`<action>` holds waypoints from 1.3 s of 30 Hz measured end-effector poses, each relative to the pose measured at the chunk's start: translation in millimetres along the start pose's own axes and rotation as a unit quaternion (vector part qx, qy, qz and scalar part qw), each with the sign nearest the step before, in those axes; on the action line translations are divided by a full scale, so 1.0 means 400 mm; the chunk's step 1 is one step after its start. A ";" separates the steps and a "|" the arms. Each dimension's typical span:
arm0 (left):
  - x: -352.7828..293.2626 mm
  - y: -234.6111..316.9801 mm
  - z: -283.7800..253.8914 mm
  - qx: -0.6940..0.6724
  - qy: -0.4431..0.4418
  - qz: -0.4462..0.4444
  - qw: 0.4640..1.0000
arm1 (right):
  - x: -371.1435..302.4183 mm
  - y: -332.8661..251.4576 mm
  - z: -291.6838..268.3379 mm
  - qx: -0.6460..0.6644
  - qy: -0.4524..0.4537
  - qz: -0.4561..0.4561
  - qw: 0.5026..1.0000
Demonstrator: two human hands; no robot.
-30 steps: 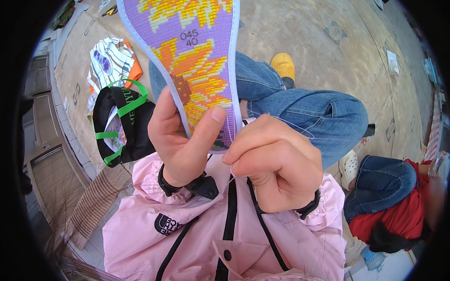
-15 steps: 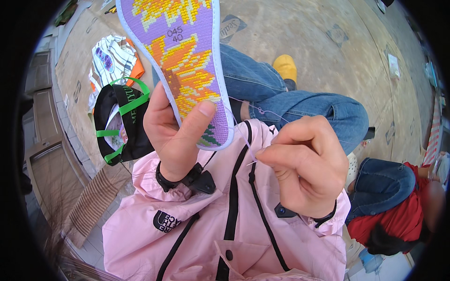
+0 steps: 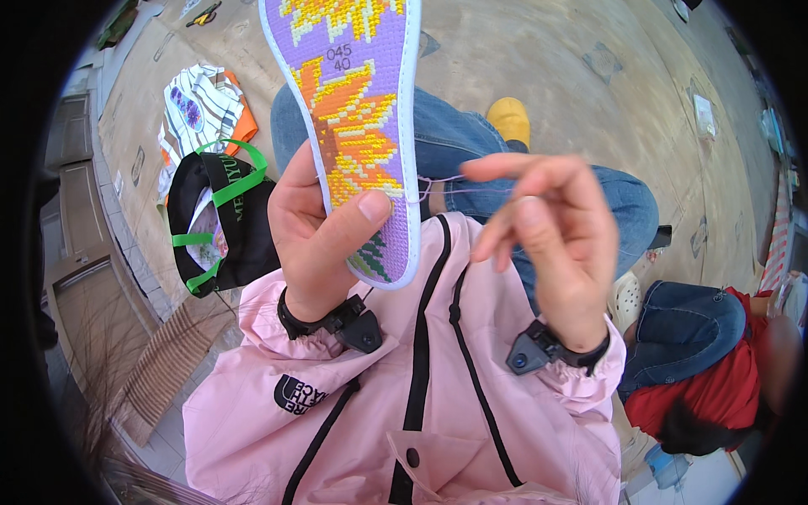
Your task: The person sits on the floor and embroiders a floral pattern onto a shoe insole using a needle and thread. They retrieve thread from a nearby bag, thread the needle, and stitch the design onto the insole surface.
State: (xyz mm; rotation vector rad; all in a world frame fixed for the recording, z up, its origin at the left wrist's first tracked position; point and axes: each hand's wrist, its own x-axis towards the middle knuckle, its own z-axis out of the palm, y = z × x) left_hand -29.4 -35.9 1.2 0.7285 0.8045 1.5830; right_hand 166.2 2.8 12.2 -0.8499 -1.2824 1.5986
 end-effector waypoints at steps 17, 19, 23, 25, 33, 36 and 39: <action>0.005 0.030 -0.023 -0.036 0.033 0.007 0.999 | 0.027 0.124 -0.112 -0.420 0.243 -0.002 0.874; 0.000 0.028 -0.024 -0.038 0.014 -0.005 0.999 | 0.024 0.094 -0.043 -0.429 0.184 -0.090 0.880; 0.000 0.022 -0.015 -0.034 0.000 -0.014 0.999 | 0.002 0.029 0.052 -0.345 0.095 -0.141 0.923; -0.001 0.023 -0.015 -0.025 0.002 -0.025 0.999 | 0.000 0.012 0.070 -0.335 0.084 -0.177 0.922; -0.008 0.018 0.004 0.072 0.020 0.041 0.996 | -0.010 -0.039 0.109 -0.406 0.084 -0.230 0.880; -0.009 0.014 0.009 0.137 0.026 0.084 0.987 | -0.012 -0.039 0.123 -0.419 0.086 -0.220 0.877; -0.006 0.007 0.012 0.176 0.033 0.130 0.975 | -0.008 -0.036 0.132 -0.425 0.092 -0.218 0.874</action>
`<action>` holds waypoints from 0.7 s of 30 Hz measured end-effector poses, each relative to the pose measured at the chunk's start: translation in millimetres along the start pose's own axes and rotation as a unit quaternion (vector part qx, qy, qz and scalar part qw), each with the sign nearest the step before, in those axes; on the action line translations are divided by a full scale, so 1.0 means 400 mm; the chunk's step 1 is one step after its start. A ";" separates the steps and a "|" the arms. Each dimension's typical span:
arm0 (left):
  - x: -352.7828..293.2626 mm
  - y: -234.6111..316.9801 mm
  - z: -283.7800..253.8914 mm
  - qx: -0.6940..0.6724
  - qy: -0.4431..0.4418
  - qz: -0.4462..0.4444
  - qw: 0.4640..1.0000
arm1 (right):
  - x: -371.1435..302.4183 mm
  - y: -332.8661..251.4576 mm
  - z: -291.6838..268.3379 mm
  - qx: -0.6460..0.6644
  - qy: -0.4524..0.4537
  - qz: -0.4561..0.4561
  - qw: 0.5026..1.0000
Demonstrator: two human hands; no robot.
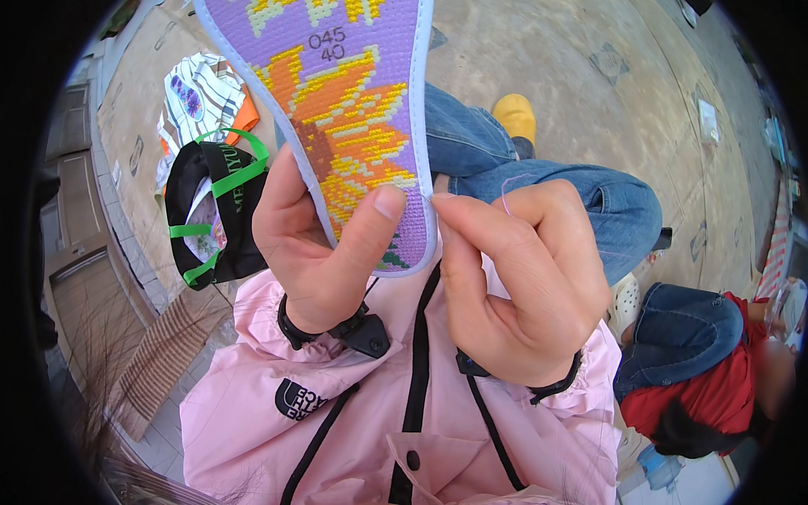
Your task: The person sits on the floor and embroiders a floral pattern onto a shoe insole using a needle and thread. They retrieve thread from a nearby bag, thread the needle, and stitch the design onto the insole surface.
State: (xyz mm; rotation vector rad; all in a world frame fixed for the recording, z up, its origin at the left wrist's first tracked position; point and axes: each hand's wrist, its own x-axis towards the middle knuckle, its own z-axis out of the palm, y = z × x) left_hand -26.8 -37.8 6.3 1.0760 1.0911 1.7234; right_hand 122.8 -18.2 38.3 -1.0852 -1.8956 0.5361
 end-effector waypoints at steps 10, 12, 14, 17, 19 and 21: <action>0.001 -0.016 0.003 0.063 0.022 0.064 0.996 | 0.008 -0.002 0.005 -0.026 -0.011 -0.010 1.000; 0.000 -0.020 0.001 0.091 0.026 0.076 0.993 | 0.009 0.000 0.007 -0.026 -0.012 -0.011 1.000; 0.000 -0.024 -0.001 0.120 0.030 0.096 0.988 | 0.010 0.001 0.010 -0.025 -0.015 -0.012 1.000; 0.002 -0.030 0.001 0.154 0.030 0.128 0.979 | 0.013 -0.001 0.010 -0.029 -0.020 -0.010 0.999; 0.001 -0.038 0.002 0.178 0.029 0.139 0.974 | 0.015 0.000 0.013 -0.028 -0.026 -0.005 0.999; 0.008 -0.043 0.007 0.251 0.013 0.201 0.947 | 0.016 0.010 0.025 -0.031 -0.022 -0.001 0.999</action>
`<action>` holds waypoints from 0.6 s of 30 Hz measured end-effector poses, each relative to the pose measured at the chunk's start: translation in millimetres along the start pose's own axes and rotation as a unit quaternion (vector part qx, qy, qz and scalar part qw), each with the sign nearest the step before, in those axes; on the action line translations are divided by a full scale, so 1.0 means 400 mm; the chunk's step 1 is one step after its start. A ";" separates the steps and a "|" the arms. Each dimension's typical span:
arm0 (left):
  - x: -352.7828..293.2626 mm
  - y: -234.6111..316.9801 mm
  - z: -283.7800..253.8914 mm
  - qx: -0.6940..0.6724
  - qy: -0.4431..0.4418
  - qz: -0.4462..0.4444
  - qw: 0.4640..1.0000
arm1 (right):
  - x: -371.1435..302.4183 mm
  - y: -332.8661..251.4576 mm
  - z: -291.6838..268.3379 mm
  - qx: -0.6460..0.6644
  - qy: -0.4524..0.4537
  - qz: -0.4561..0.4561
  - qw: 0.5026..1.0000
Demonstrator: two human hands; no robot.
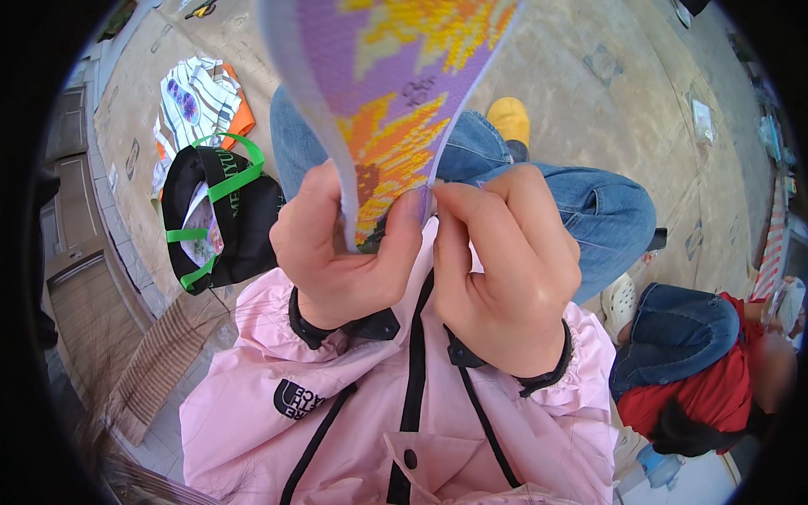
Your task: The person sits on the floor and embroiders a floral pattern onto a shoe insole using a needle and thread. They retrieve thread from a nearby bag, thread the needle, and stitch the design onto the insole surface.
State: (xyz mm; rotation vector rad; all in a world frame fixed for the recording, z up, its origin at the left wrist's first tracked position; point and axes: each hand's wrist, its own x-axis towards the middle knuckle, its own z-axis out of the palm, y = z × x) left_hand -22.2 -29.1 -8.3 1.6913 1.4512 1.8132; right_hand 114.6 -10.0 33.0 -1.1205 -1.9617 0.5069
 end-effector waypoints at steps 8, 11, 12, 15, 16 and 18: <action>-0.010 -0.083 0.018 0.128 -0.015 0.209 0.969 | -0.069 0.148 0.042 0.111 -0.051 0.061 0.991; -0.011 -0.073 -0.011 0.110 -0.049 0.220 0.968 | -0.053 0.163 0.024 0.424 -0.068 0.174 0.886; -0.012 -0.072 -0.012 0.096 -0.052 0.228 0.967 | -0.025 0.177 0.011 0.310 -0.095 0.046 0.945; -0.012 -0.072 -0.018 0.081 -0.065 0.258 0.960 | -0.020 0.155 0.028 0.197 -0.042 -0.036 0.979; -0.010 -0.076 -0.019 0.076 -0.068 0.266 0.959 | -0.024 0.151 0.034 0.200 -0.027 -0.013 0.979; -0.005 -0.088 -0.015 0.062 -0.072 0.249 0.964 | -0.025 0.139 0.028 0.202 -0.039 0.037 0.978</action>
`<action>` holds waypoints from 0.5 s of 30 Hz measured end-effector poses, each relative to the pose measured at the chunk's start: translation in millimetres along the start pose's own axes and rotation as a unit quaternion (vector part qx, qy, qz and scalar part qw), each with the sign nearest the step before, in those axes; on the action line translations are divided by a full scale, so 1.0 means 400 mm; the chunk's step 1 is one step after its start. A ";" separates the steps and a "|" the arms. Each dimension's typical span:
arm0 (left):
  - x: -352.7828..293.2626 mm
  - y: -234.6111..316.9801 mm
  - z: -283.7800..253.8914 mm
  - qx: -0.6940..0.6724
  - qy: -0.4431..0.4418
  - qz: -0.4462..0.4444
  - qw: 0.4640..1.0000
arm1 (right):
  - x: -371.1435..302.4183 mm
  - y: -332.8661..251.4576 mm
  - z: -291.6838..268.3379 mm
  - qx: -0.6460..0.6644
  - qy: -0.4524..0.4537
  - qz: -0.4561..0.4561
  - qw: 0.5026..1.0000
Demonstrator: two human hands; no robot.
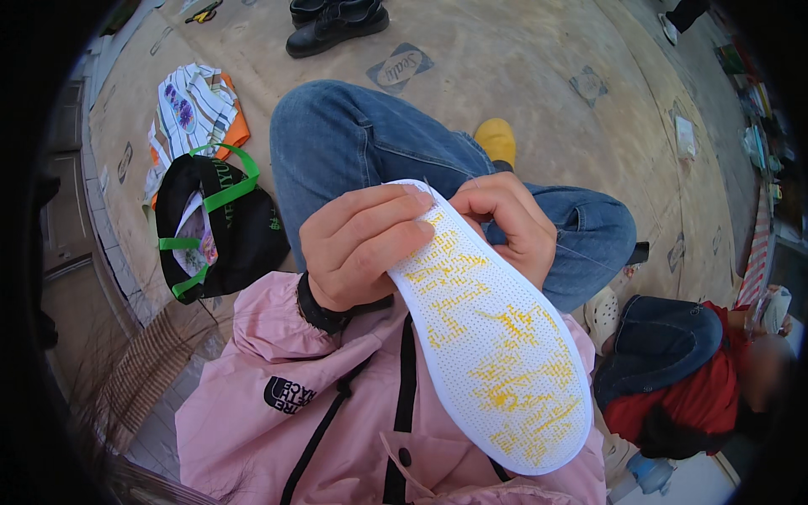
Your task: The person sits on the floor and embroiders a floral pattern onto a shoe insole using a needle and thread. They retrieve thread from a nearby bag, thread the needle, and stitch the design onto the insole surface.
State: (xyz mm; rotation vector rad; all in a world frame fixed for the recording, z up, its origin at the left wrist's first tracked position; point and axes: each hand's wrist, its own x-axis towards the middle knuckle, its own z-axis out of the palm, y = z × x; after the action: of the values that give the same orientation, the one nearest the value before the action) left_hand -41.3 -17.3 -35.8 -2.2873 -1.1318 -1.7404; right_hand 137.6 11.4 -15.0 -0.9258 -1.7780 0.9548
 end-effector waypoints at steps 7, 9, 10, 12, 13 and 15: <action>-0.032 -0.035 0.008 -0.242 -0.016 -0.380 0.893 | 0.039 -0.032 -0.087 -0.264 -0.020 0.034 0.964; -0.028 -0.039 0.016 -0.418 0.045 -0.491 0.763 | 0.048 -0.054 -0.102 -0.216 0.050 0.037 0.974; -0.025 -0.043 0.008 -0.447 0.049 -0.495 0.744 | 0.051 -0.064 -0.110 -0.192 0.085 0.040 0.977; -0.020 -0.055 -0.016 -0.502 0.055 -0.500 0.703 | 0.060 -0.073 -0.144 -0.271 0.139 -0.036 0.952; -0.030 -0.066 -0.016 -0.519 0.056 -0.479 0.706 | 0.063 -0.073 -0.154 -0.308 0.166 -0.074 0.934; -0.058 -0.087 -0.008 -0.550 0.055 -0.437 0.710 | 0.066 -0.072 -0.140 -0.212 0.100 -0.035 0.972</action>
State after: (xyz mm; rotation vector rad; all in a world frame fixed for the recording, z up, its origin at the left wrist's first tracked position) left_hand -66.2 -5.2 -67.4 -1.9716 -1.5428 -3.6969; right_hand 175.2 34.7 36.8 -1.1703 -1.8573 0.4219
